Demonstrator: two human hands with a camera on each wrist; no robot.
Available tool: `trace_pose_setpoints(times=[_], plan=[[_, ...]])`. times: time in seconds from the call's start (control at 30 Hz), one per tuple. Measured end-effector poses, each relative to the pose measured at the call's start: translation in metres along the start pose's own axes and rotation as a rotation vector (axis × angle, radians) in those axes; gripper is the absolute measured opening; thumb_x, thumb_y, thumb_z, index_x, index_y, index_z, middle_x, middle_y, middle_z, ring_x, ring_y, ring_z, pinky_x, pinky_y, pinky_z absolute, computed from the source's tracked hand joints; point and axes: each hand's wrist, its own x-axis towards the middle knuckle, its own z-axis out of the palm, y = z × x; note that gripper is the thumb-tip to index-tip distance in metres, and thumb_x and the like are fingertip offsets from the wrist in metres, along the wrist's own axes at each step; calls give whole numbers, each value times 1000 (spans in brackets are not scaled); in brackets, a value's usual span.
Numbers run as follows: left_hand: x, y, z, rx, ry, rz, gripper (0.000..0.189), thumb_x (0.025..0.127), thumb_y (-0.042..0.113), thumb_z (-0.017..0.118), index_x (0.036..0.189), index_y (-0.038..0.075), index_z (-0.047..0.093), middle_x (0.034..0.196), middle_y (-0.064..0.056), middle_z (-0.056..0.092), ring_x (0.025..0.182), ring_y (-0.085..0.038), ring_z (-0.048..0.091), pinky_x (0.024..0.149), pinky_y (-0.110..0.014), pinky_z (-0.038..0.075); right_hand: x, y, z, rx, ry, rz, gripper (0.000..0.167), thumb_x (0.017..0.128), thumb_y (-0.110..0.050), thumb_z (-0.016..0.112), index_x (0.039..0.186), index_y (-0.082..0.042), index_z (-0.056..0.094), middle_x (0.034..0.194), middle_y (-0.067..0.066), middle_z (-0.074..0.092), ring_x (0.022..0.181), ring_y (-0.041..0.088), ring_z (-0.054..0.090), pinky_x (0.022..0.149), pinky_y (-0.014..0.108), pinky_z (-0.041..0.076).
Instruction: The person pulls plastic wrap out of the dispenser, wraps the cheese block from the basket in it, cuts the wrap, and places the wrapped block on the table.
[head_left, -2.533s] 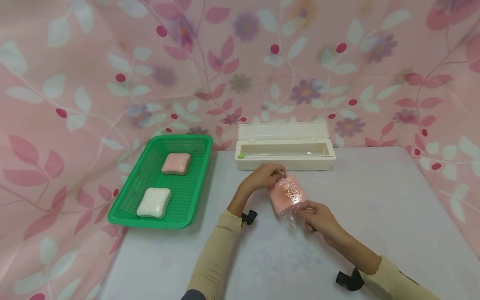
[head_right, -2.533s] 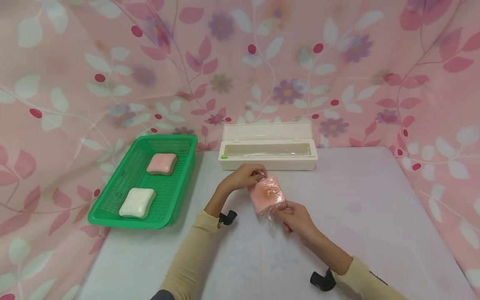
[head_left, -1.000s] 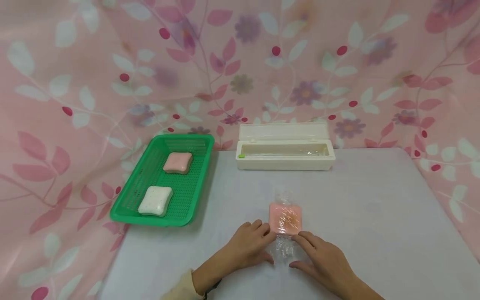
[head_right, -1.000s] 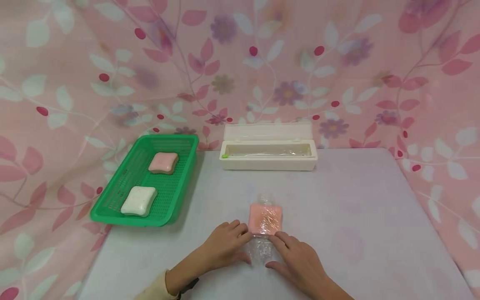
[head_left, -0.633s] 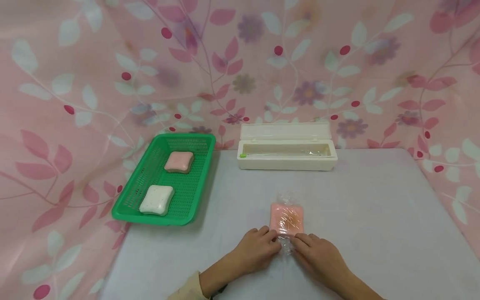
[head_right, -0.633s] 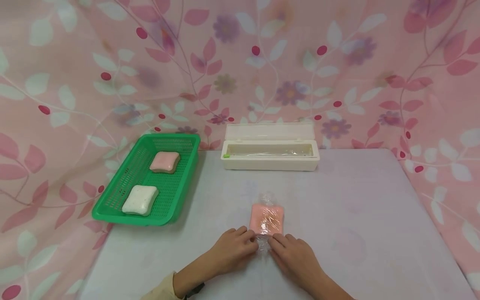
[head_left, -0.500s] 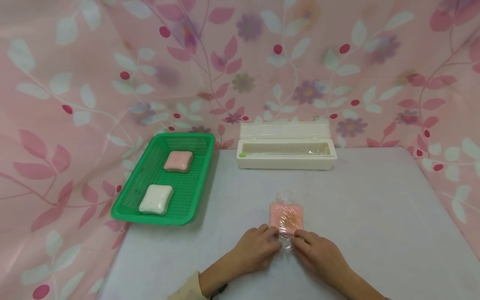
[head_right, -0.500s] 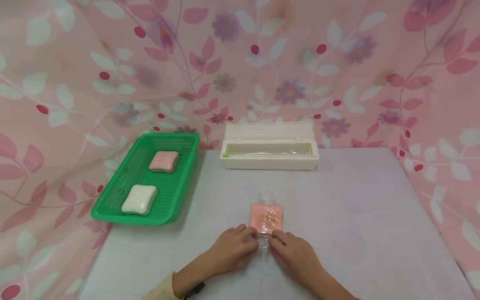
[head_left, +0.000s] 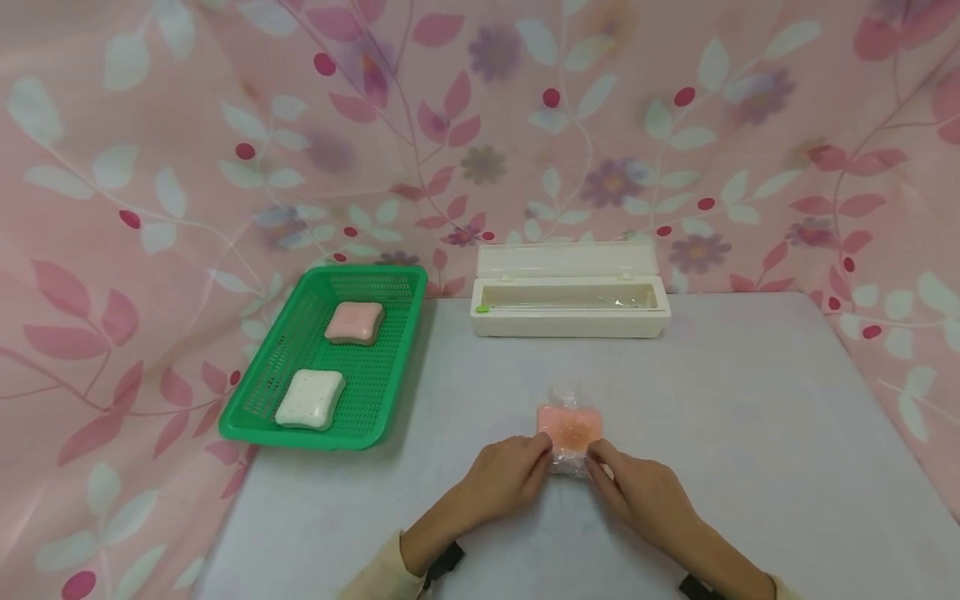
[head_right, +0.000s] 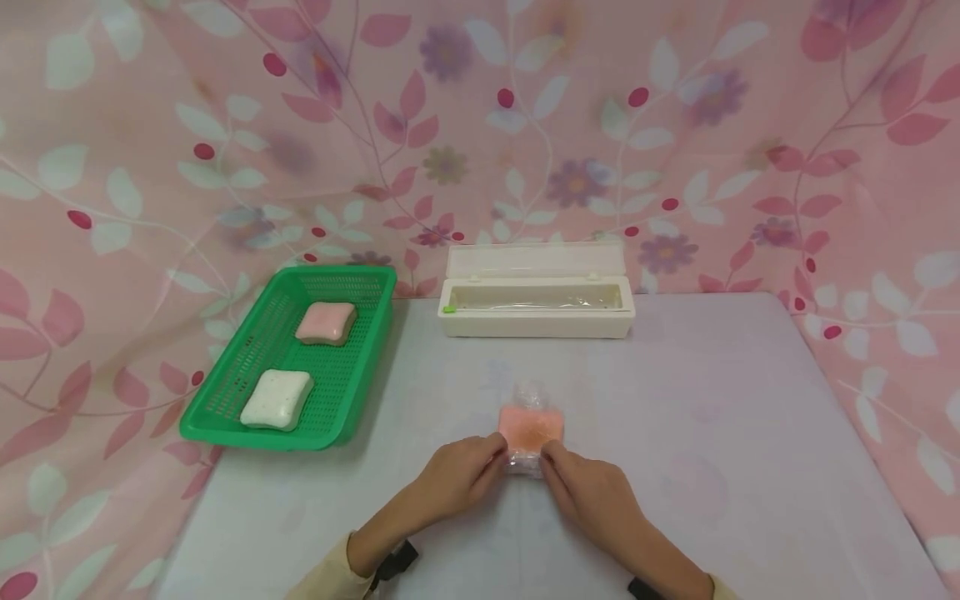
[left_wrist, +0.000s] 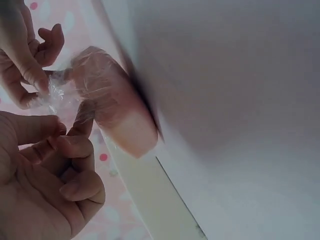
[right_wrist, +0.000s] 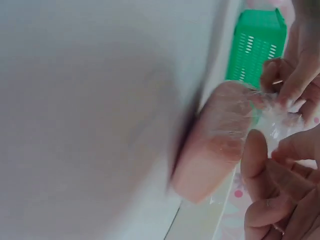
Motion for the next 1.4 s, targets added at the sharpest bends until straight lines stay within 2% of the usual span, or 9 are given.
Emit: trace_pose_setpoints(times=[0.2, 0.3, 0.43, 0.7, 0.9, 1.03, 1.17, 1.3, 1.4], plan=[[13, -3, 3, -170, -7, -228, 13, 92, 16, 64, 80, 16, 57, 60, 15, 50, 48, 4, 38, 46, -14, 32, 20, 2, 0, 125, -175, 276, 12, 88, -15, 72, 88, -20, 61, 73, -7, 69, 52, -1, 51, 45, 20, 38], [17, -4, 6, -198, -29, -327, 15, 87, 17, 67, 75, 16, 58, 54, 14, 46, 46, 2, 37, 43, -17, 31, 27, 4, 3, 201, -289, 416, 8, 90, -16, 69, 85, -19, 63, 75, -8, 70, 50, 2, 54, 45, 23, 41], [22, -5, 10, -173, -74, -387, 19, 82, 19, 70, 69, 18, 56, 54, 14, 45, 47, -1, 39, 43, -19, 32, 32, 7, 7, 232, -352, 497, 6, 88, -14, 69, 82, -16, 66, 68, -14, 64, 44, 4, 51, 44, 24, 39], [28, -5, 15, -87, -110, -405, 26, 81, 19, 71, 67, 19, 49, 54, 11, 42, 48, -5, 39, 44, -23, 30, 35, 10, 11, 201, -366, 520, 9, 82, -14, 71, 77, -18, 65, 62, -16, 57, 49, 5, 48, 46, 25, 36], [24, 3, 5, 99, -55, -235, 16, 88, 15, 70, 81, 17, 56, 64, 8, 49, 59, -8, 43, 48, -20, 30, 31, 22, -3, 334, -379, 485, 8, 91, -26, 71, 90, -18, 69, 73, -10, 66, 53, 7, 55, 49, 27, 43], [21, 10, -4, 214, 8, -161, 12, 88, 24, 74, 91, 19, 64, 82, 3, 59, 72, -13, 48, 54, -21, 33, 27, 38, -18, 330, -253, 424, 18, 91, -28, 72, 102, -15, 70, 86, -6, 70, 67, 9, 61, 55, 27, 48], [19, 22, -1, 330, 1, -274, 39, 88, 56, 65, 86, 17, 59, 74, -1, 55, 68, -17, 47, 52, -25, 34, 28, 52, -27, 290, -127, 374, 27, 90, -29, 74, 112, -14, 67, 100, -3, 70, 81, 15, 66, 60, 27, 50], [28, 39, 18, 552, -116, -483, 83, 71, 89, 42, 95, 12, 59, 70, -7, 53, 66, -21, 47, 54, -33, 38, 31, 57, -31, 288, -74, 385, 28, 91, -30, 73, 114, -17, 65, 105, 1, 70, 83, 19, 66, 58, 29, 50], [35, 44, 33, 661, -184, -559, 103, 61, 97, 34, 107, 9, 61, 73, -10, 58, 66, -21, 48, 56, -34, 41, 34, 57, -32, 276, -57, 390, 25, 91, -26, 73, 113, -17, 66, 104, 1, 70, 83, 19, 66, 60, 29, 51]])
